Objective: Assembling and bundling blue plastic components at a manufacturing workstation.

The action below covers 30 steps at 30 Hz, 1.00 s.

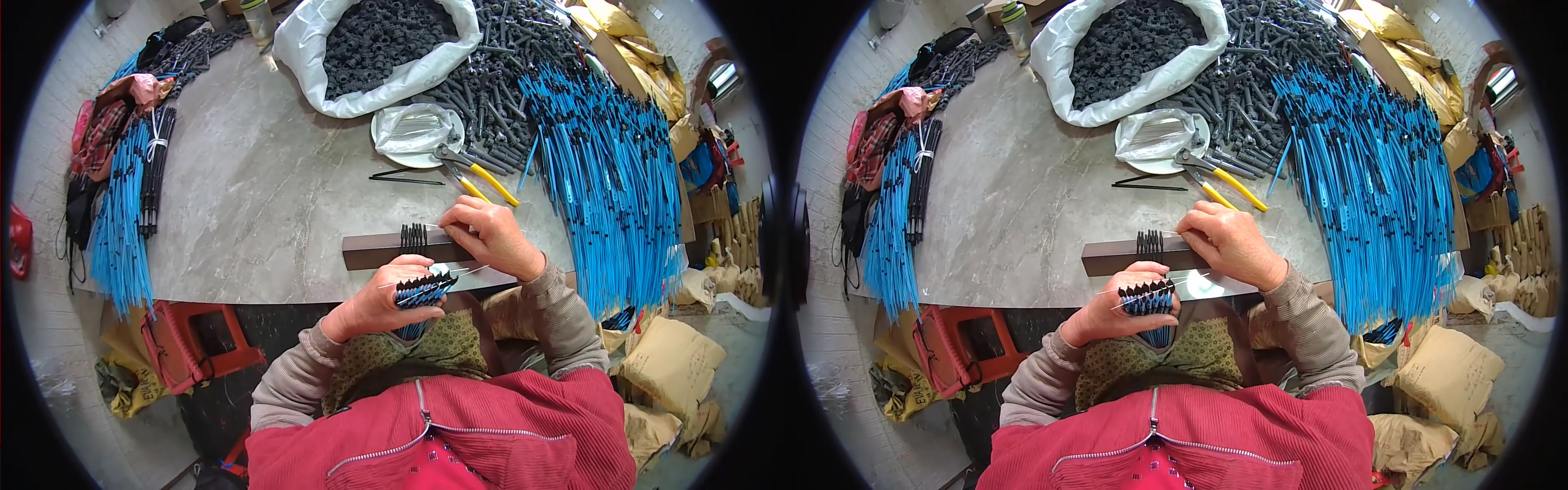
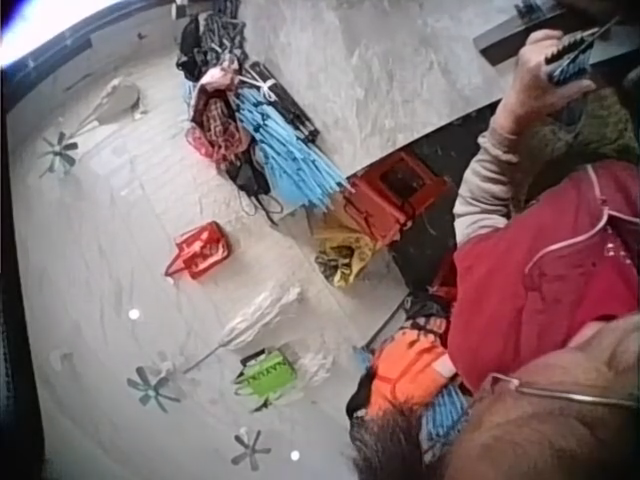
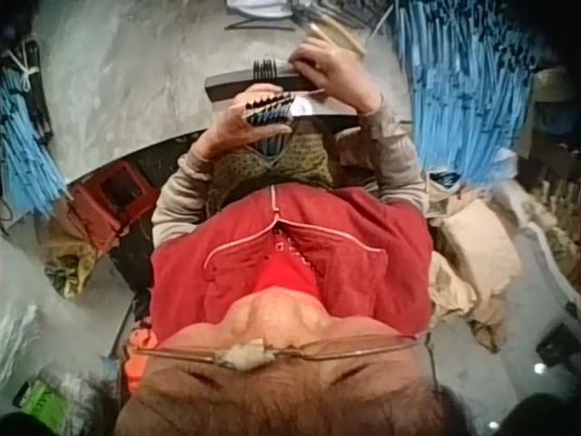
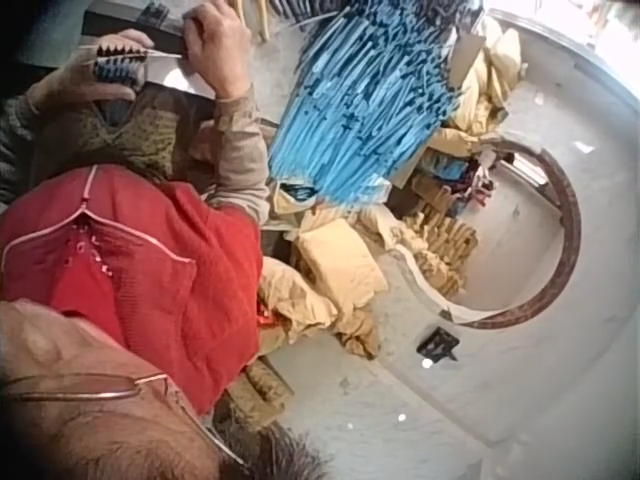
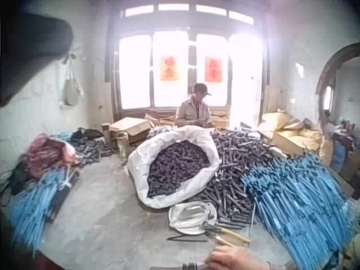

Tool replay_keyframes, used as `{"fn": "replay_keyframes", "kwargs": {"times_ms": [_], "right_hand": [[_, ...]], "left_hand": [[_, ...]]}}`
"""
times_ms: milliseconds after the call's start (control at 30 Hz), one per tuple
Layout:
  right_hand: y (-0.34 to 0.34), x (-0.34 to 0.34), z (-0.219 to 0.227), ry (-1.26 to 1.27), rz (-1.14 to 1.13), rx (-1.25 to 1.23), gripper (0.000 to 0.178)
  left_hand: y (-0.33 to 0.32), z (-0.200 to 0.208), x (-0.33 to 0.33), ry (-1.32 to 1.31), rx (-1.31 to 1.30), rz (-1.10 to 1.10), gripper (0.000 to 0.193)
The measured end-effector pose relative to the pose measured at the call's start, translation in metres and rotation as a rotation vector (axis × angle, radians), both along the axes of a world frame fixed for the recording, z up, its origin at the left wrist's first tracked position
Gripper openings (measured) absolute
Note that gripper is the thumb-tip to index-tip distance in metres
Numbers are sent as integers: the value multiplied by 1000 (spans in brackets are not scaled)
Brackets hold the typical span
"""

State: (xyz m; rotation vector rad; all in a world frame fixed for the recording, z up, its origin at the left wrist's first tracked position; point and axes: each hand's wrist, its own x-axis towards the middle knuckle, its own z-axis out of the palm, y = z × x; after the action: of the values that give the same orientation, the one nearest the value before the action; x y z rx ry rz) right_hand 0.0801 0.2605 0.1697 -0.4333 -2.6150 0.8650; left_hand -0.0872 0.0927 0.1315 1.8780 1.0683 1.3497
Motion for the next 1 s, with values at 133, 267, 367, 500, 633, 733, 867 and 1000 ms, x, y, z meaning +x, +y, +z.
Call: {"fn": "replay_keyframes", "kwargs": {"times_ms": [133,267,367,500,633,733,867,1000], "right_hand": [[1,-1,1,5,1,-16,7],[0,-2,2,3,6,-22,7],[0,-1,1,0,2,-25,7],[0,0,0,-7,-8,-28,7],[-1,-1,1,-21,-8,-31,7],[-1,-2,2,-14,-4,-48,7],[1,-6,-1,14,17,-45,7],[4,-7,-2,-2,36,-102,7]], "left_hand": [[0,1,0,13,9,5,18],[0,0,0,6,2,6,18],[0,-1,-1,2,4,0,18],[0,-1,-1,2,14,2,18],[-1,-2,0,-3,11,11,18],[-1,-2,0,3,18,8,18],[0,-2,-1,2,7,11,18],[0,-4,-2,6,12,3,18]]}}
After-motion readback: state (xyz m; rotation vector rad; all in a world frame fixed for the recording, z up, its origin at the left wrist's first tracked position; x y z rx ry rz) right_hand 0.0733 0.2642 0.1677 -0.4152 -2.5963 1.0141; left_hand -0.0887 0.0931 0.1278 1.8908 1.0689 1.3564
